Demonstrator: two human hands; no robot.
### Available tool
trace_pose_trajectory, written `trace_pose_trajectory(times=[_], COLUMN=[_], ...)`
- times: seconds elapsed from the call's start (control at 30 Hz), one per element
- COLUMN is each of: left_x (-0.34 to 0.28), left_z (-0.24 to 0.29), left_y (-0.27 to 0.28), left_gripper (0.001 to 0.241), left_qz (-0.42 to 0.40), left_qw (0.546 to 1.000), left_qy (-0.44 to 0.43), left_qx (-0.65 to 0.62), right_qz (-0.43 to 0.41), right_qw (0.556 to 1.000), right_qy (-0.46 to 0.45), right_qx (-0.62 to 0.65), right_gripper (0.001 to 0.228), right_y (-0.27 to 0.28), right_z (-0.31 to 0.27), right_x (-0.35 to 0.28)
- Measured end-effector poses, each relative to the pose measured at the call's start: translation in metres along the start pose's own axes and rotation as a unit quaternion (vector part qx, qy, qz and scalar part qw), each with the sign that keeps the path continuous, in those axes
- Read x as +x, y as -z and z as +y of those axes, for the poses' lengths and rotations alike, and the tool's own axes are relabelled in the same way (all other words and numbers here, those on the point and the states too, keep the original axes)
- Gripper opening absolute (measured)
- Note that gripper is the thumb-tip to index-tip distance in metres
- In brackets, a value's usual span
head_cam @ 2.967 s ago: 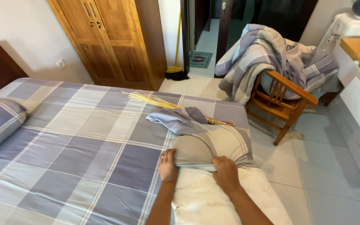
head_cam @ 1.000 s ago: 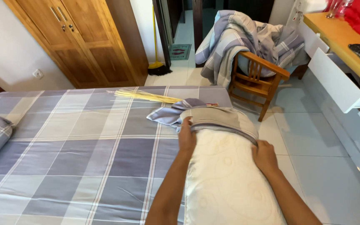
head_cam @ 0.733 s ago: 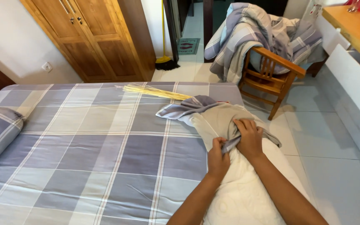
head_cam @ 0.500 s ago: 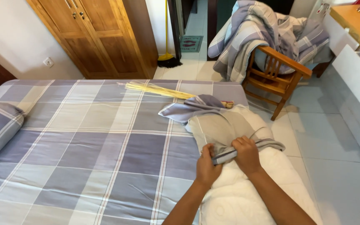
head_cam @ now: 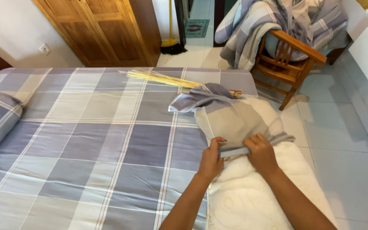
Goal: The person uses a straw broom to sweep a white pillow placed on a bed. Afterward, they pick up a grey and white checkered pillowcase from a nearby chair and put it onto the pillow, adjusting the fabric to fit.
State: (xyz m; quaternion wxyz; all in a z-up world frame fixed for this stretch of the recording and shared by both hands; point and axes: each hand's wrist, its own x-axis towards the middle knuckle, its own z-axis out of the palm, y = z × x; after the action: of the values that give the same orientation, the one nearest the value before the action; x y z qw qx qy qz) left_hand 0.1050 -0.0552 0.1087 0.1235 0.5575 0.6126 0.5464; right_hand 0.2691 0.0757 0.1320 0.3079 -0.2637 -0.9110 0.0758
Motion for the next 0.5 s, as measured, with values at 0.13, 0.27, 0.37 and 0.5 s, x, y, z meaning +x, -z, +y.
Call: trace_pose_trajectory(times=[0.13,0.27,0.37,0.5], left_x=[-0.023,-0.054,-0.066,-0.062], left_z=[-0.012,0.007,-0.01,-0.044], left_y=[-0.01,0.009,0.016,0.015], left_gripper=[0.05,0.045,0.045,0.054], left_qz=[0.008,-0.016,-0.027,0.047], left_qw=[0.997,0.984,0.967,0.988], left_qy=[0.057,0.153,0.23,0.145], left_qx=[-0.051,-0.091,-0.108,-0.038], right_qz=[0.083,0.096,0.04,-0.082], right_qw=[0.994,0.985,0.98,0.966], right_qy=[-0.027,-0.095,-0.163,-0.233], right_qx=[-0.059,-0.103,-0.111,-0.08], right_gripper=[0.024,0.025,0.024,0.022], right_y=[-0.009,-0.025,-0.036,-0.043], right_z=[0.047,0.12,0.139,0.146], right_x=[0.028,0.015,0.011,0.004])
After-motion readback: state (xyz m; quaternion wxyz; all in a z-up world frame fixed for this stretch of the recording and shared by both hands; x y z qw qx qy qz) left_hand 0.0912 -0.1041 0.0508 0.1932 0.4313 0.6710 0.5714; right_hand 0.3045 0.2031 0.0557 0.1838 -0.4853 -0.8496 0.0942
